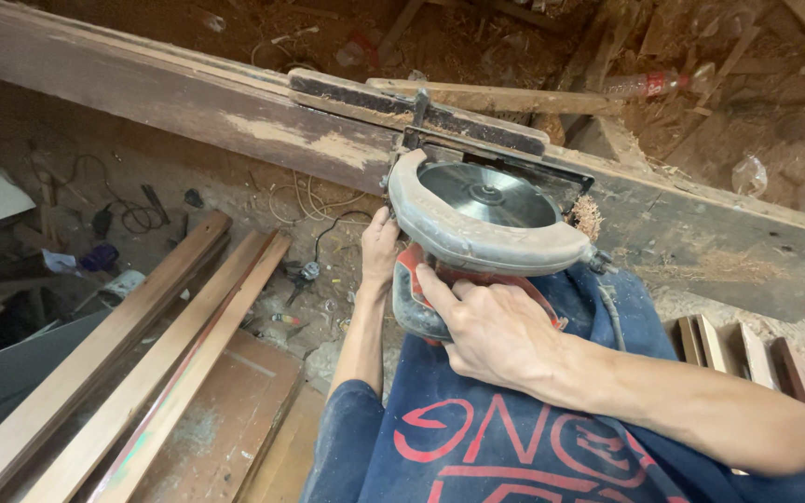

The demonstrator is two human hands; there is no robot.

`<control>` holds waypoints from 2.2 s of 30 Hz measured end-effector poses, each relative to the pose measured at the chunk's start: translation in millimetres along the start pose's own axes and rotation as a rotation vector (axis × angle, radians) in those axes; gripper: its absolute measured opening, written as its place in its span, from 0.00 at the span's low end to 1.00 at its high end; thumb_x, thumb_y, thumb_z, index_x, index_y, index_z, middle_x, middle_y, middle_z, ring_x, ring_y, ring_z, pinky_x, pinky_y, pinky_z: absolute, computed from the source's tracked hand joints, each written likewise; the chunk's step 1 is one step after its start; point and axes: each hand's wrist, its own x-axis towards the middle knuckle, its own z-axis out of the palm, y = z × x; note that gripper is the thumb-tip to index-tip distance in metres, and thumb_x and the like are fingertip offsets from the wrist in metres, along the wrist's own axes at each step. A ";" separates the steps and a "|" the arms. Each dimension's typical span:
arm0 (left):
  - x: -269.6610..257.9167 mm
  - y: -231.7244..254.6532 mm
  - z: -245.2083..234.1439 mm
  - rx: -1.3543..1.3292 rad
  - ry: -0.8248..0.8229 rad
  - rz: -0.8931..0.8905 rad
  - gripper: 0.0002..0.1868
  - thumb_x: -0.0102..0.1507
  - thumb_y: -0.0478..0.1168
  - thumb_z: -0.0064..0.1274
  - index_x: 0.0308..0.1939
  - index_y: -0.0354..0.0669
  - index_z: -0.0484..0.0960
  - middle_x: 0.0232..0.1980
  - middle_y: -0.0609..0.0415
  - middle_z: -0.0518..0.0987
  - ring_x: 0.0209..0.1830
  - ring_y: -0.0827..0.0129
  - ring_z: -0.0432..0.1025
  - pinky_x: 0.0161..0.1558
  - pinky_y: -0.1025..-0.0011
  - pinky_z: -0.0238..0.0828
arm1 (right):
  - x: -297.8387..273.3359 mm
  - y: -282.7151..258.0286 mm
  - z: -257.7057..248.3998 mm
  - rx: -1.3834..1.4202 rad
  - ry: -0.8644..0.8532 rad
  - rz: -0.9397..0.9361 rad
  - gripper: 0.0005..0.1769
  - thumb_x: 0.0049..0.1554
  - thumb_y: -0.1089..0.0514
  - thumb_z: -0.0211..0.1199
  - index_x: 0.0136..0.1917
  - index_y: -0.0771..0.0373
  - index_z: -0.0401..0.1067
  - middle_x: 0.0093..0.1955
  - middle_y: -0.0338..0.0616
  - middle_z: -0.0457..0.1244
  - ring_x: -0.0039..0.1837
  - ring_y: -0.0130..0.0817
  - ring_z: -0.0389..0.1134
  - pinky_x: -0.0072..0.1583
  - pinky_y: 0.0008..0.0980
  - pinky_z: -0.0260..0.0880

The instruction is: The person uses a circular saw to cut a long wooden plank into smaller pieces. They guide the saw along the plank, make several cuts, and then use a hand planer to smooth the edges of the cut wood.

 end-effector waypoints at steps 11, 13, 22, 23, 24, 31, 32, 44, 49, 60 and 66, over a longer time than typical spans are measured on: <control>-10.1 69.3 14.5 0.932 0.299 0.618 0.14 0.56 0.39 0.65 0.43 0.39 0.80 0.38 0.44 0.79 0.39 0.52 0.76 0.42 0.59 0.72 | 0.9 1.3 3.0 -0.015 -0.010 0.012 0.44 0.41 0.62 0.65 0.71 0.69 0.61 0.45 0.63 0.69 0.41 0.60 0.73 0.44 0.52 0.73; -2.2 70.0 15.6 1.015 0.275 0.538 0.10 0.59 0.39 0.64 0.40 0.40 0.81 0.37 0.43 0.80 0.38 0.49 0.76 0.42 0.58 0.73 | 0.7 2.2 3.7 -0.010 0.028 -0.006 0.44 0.40 0.62 0.65 0.70 0.69 0.62 0.46 0.64 0.69 0.41 0.60 0.73 0.44 0.52 0.73; -4.2 56.3 27.5 0.405 0.600 -0.044 0.14 0.63 0.44 0.55 0.43 0.36 0.79 0.34 0.45 0.84 0.35 0.64 0.79 0.42 0.67 0.75 | -0.7 1.4 2.9 -0.010 0.011 0.013 0.40 0.45 0.60 0.65 0.71 0.69 0.62 0.44 0.64 0.69 0.40 0.59 0.73 0.43 0.51 0.74; -5.2 55.1 21.9 0.367 0.473 0.007 0.13 0.64 0.43 0.52 0.45 0.35 0.80 0.37 0.46 0.84 0.38 0.65 0.78 0.44 0.68 0.74 | 0.0 1.3 1.9 -0.013 0.003 0.013 0.42 0.44 0.60 0.65 0.71 0.69 0.61 0.44 0.64 0.69 0.39 0.59 0.73 0.43 0.52 0.74; -6.1 53.2 15.4 0.329 0.347 0.055 0.14 0.66 0.41 0.48 0.47 0.34 0.81 0.40 0.47 0.84 0.40 0.67 0.77 0.45 0.69 0.74 | 0.3 1.1 1.4 -0.015 -0.008 0.013 0.43 0.43 0.61 0.65 0.72 0.70 0.60 0.44 0.64 0.69 0.39 0.59 0.73 0.42 0.52 0.74; -3.2 28.5 2.6 -0.002 -0.026 -0.132 0.18 0.70 0.43 0.46 0.54 0.31 0.80 0.47 0.51 0.84 0.44 0.72 0.76 0.46 0.73 0.74 | 0.6 -2.2 1.9 -0.013 -0.056 0.055 0.45 0.42 0.62 0.65 0.73 0.70 0.58 0.43 0.63 0.68 0.38 0.60 0.72 0.40 0.53 0.74; -2.6 27.4 3.2 0.052 -0.018 -0.109 0.18 0.70 0.44 0.45 0.53 0.32 0.80 0.47 0.50 0.84 0.44 0.72 0.76 0.46 0.72 0.74 | 0.8 -2.4 1.6 -0.019 -0.054 0.051 0.45 0.42 0.62 0.64 0.73 0.70 0.58 0.43 0.63 0.68 0.38 0.60 0.72 0.40 0.53 0.74; -1.2 28.3 14.8 0.386 0.130 -0.118 0.19 0.66 0.48 0.40 0.43 0.34 0.78 0.38 0.40 0.84 0.36 0.61 0.79 0.41 0.63 0.73 | -0.3 -3.2 2.7 -0.015 -0.027 0.042 0.44 0.42 0.63 0.63 0.73 0.69 0.58 0.42 0.63 0.67 0.37 0.59 0.72 0.39 0.52 0.74; -1.6 25.2 15.4 0.352 0.142 -0.120 0.18 0.66 0.47 0.40 0.42 0.35 0.78 0.37 0.40 0.84 0.35 0.61 0.77 0.40 0.63 0.74 | 0.9 -3.6 2.1 -0.023 -0.057 0.059 0.44 0.43 0.64 0.63 0.73 0.68 0.59 0.42 0.62 0.68 0.38 0.58 0.72 0.40 0.52 0.73; -7.2 17.2 5.3 0.149 0.016 -0.033 0.17 0.72 0.48 0.40 0.46 0.39 0.79 0.31 0.59 0.76 0.30 0.77 0.66 0.33 0.72 0.65 | 0.1 -2.0 1.9 -0.019 0.006 0.021 0.44 0.42 0.63 0.65 0.72 0.70 0.60 0.44 0.64 0.68 0.40 0.59 0.73 0.43 0.51 0.74; -6.1 15.5 14.5 0.239 0.116 -0.030 0.17 0.72 0.47 0.42 0.40 0.39 0.79 0.30 0.56 0.75 0.30 0.75 0.66 0.33 0.70 0.64 | 0.9 -1.7 2.1 -0.017 -0.001 0.024 0.45 0.41 0.62 0.67 0.72 0.70 0.60 0.46 0.66 0.69 0.41 0.60 0.73 0.44 0.52 0.73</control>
